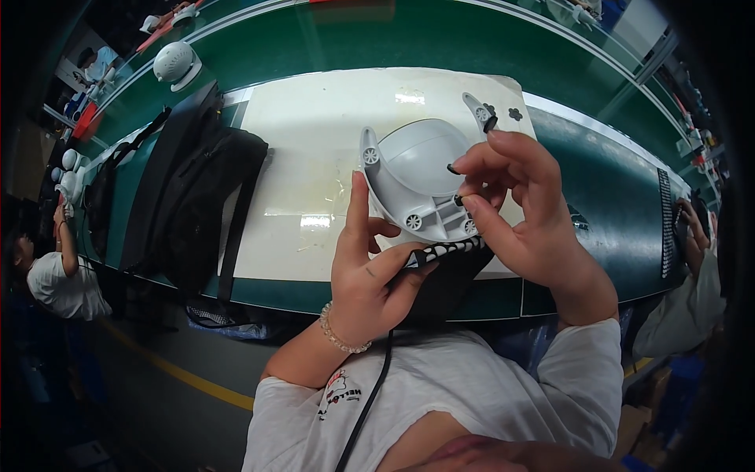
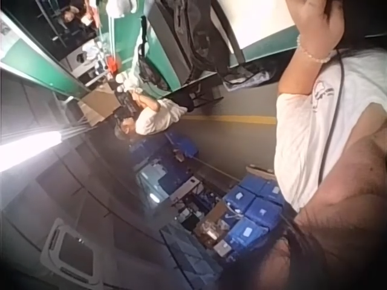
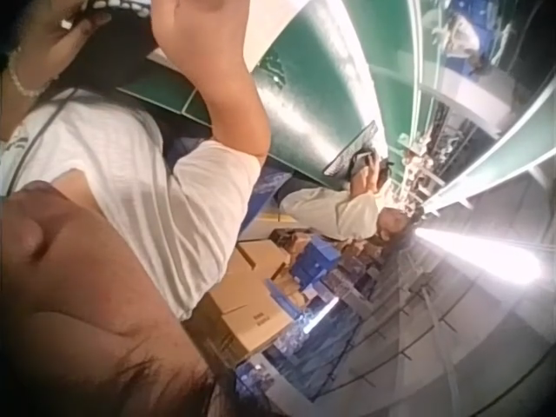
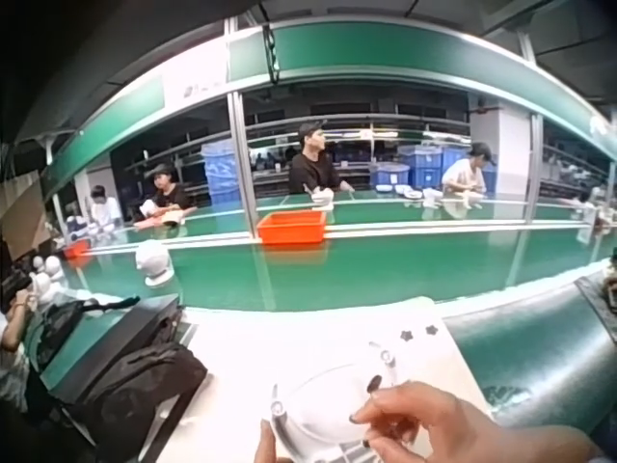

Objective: Manually assembling small plastic or rubber components into the housing of a light fixture or electronic device base on an assembly line.

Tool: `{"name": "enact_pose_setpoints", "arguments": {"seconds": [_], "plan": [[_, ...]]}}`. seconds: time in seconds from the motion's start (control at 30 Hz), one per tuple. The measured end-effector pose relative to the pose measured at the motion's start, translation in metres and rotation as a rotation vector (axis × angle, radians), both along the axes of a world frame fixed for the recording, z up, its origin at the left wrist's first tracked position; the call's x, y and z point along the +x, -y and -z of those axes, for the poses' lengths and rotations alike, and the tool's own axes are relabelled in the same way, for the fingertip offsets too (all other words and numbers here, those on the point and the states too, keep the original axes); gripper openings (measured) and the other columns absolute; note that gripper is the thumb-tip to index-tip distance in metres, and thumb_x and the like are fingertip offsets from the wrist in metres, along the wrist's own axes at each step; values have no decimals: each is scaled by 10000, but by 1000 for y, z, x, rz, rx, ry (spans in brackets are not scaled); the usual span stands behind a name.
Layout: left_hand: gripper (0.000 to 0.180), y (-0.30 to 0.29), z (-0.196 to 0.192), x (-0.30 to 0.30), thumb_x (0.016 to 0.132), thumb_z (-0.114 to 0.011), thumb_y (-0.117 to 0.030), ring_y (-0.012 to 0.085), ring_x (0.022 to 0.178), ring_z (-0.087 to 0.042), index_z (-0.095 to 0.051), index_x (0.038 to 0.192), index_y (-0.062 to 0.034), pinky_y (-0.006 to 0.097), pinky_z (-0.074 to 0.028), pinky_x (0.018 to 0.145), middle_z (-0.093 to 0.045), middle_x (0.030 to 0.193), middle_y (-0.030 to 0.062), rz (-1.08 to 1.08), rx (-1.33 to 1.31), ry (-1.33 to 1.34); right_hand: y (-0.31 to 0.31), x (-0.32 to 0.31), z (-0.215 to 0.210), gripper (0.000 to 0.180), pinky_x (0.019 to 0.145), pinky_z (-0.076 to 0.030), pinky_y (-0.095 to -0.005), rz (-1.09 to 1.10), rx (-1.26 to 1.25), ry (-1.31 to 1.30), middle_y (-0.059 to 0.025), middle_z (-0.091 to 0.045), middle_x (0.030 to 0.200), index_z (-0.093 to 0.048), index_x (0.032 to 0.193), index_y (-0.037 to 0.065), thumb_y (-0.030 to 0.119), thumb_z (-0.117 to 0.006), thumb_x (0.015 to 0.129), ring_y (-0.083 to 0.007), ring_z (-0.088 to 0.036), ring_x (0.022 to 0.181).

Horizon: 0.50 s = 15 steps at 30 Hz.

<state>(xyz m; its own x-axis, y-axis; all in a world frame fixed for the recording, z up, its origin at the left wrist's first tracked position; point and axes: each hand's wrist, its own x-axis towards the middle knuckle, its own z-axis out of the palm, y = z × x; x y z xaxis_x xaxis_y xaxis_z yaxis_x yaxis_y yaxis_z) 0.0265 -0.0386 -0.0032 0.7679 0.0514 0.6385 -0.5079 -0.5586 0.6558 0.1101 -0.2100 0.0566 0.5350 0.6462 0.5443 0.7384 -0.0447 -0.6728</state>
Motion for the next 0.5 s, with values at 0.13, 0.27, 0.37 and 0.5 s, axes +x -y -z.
{"name": "enact_pose_setpoints", "arguments": {"seconds": [0.13,0.27,0.37,0.5], "plan": [[237,0,1,-1,593,-691,-31,191,747,-551,-651,824,-64,245,-410,541,-234,1352,306,-3,7,6,-4,-2,0,576,626,-435,-245,77,-14,261,-132,-545,1041,-327,1213,96,-118,-545,725,-169,-567,798],[247,-1,1,0,590,-690,-28,196,755,-553,-647,831,-62,264,-408,589,-236,1351,308,-4,18,61,0,-16,-11,491,674,-487,-318,71,-197,501,-135,-587,974,-482,1076,65,-101,-598,629,-299,-591,827],[250,-1,6,-1,590,-689,-26,198,758,-554,-645,833,-62,270,-404,605,-238,1351,307,3,22,31,1,-26,-12,439,612,-456,-316,98,-330,686,-99,-575,933,-549,1120,146,74,-586,688,-256,-592,820],[252,-1,6,-3,587,-691,-26,198,763,-556,-645,833,-58,267,-404,600,-233,1353,307,-1,19,-8,11,-14,-5,519,571,-429,-239,181,-99,558,-86,-581,913,-506,1130,81,-29,-643,642,-197,-589,779]]}}
